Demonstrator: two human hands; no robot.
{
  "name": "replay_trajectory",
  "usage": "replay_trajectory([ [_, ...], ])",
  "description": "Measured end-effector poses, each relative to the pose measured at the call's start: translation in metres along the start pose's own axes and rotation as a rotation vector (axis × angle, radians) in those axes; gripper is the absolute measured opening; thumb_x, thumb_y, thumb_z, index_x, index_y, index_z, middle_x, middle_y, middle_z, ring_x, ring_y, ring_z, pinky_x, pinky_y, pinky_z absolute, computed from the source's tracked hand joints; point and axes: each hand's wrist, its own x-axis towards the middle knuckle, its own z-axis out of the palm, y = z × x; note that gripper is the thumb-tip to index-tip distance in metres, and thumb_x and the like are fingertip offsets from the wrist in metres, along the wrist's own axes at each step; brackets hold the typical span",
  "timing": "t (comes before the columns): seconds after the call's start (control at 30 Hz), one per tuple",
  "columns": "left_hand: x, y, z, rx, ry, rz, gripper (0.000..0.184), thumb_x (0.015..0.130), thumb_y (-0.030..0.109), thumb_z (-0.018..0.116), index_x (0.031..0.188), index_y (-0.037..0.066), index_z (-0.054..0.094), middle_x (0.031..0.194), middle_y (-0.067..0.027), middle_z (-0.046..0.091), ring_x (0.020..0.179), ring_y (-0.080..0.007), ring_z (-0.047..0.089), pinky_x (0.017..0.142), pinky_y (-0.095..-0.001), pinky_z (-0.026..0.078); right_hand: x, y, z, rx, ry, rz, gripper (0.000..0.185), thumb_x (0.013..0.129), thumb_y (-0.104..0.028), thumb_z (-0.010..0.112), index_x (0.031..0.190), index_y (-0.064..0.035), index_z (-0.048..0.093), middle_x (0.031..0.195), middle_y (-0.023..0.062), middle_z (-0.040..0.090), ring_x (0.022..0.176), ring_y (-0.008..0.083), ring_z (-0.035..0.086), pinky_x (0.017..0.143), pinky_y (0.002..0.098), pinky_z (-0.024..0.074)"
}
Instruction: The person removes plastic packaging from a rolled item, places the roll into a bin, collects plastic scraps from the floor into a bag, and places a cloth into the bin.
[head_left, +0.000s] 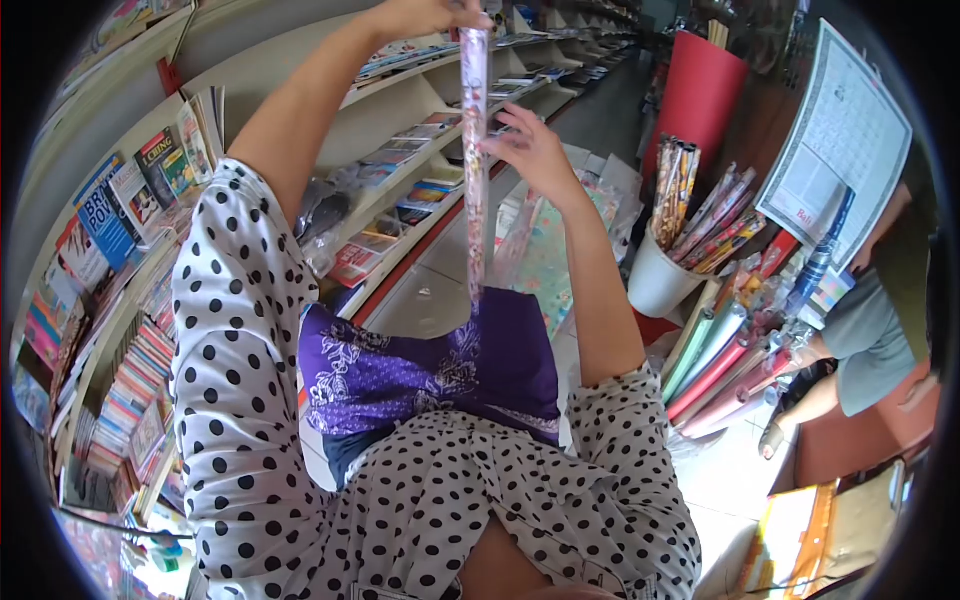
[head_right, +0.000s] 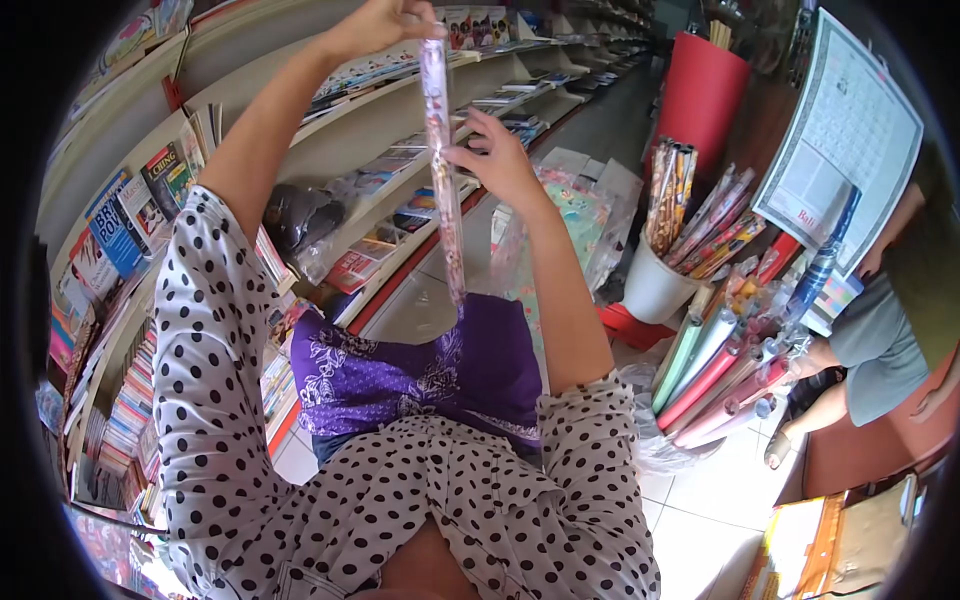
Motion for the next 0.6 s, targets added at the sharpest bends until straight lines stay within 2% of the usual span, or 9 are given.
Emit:
replay_trajectory([
  [0.1,0.007,0.008,0.014,0.134,0.019,0.038,0.060,0.077,0.003,0.066,0.132,0.006,0.041,0.072,-0.0047,0.060,0.067,-0.0112,0.056,0.063,-0.0280,0.045,0.027,0.007,0.000,0.294,-0.097,0.033,0.045,0.078,-0.011,0.070,0.116,0.0042,0.051,0.102,0.0110,0.062,0.086,0.0139,0.060,0.077,0.0257,0.0483],
  [0.2,0.013,0.007,0.017,0.190,0.046,0.070,0.062,0.075,0.003,0.067,0.132,0.005,0.041,0.071,-0.0049,0.059,0.064,-0.0119,0.055,0.061,-0.0282,0.045,0.032,0.006,-0.006,0.280,-0.144,0.118,0.037,0.079,-0.007,0.068,0.111,0.0039,0.054,0.091,0.0074,0.065,0.080,0.0107,0.061,0.074,0.0238,0.0486],
  [0.23,0.014,0.005,0.016,0.193,0.058,0.071,0.063,0.075,0.002,0.067,0.132,0.005,0.041,0.070,-0.0050,0.059,0.063,-0.0121,0.055,0.061,-0.0281,0.045,0.035,0.011,-0.005,0.328,-0.126,0.094,0.027,0.080,-0.006,0.067,0.104,0.0032,0.058,0.087,0.0066,0.066,0.078,0.0103,0.061,0.070,0.0235,0.0488],
  [0.33,0.013,0.024,0.015,0.162,0.074,-0.020,0.062,0.075,0.002,0.066,0.132,0.004,0.040,0.069,-0.0054,0.058,0.060,-0.0130,0.054,0.055,-0.0294,0.045,0.037,0.003,-0.008,0.407,-0.139,0.115,0.022,0.081,-0.009,0.066,0.099,0.0014,0.060,0.087,0.0062,0.066,0.074,0.0098,0.061,0.065,0.0228,0.0485],
  [0.4,0.015,0.025,0.014,0.070,0.083,-0.087,0.062,0.075,0.002,0.065,0.132,0.004,0.040,0.069,-0.0053,0.058,0.058,-0.0134,0.054,0.053,-0.0305,0.045,0.042,-0.005,-0.012,0.319,-0.131,0.104,0.021,0.081,-0.013,0.067,0.097,0.0003,0.060,0.086,0.0053,0.066,0.074,0.0094,0.061,0.063,0.0224,0.0486],
  [0.53,0.034,0.010,0.009,0.478,0.158,0.085,0.063,0.074,0.003,0.064,0.131,0.004,0.040,0.069,-0.0099,0.060,0.053,-0.0171,0.055,0.051,-0.0322,0.045,0.056,-0.007,-0.024,0.106,-0.134,0.091,0.027,0.079,-0.021,0.069,0.095,-0.0014,0.060,0.083,0.0036,0.066,0.074,0.0085,0.062,0.062,0.0222,0.0490],
  [0.6,0.034,0.030,0.016,0.367,0.140,0.129,0.060,0.074,0.004,0.062,0.130,0.003,0.041,0.069,-0.0117,0.061,0.054,-0.0190,0.057,0.052,-0.0326,0.045,0.055,-0.019,-0.032,0.046,-0.125,0.123,0.028,0.077,-0.021,0.070,0.096,-0.0027,0.060,0.084,0.0028,0.066,0.075,0.0087,0.063,0.060,0.0222,0.0506],
])
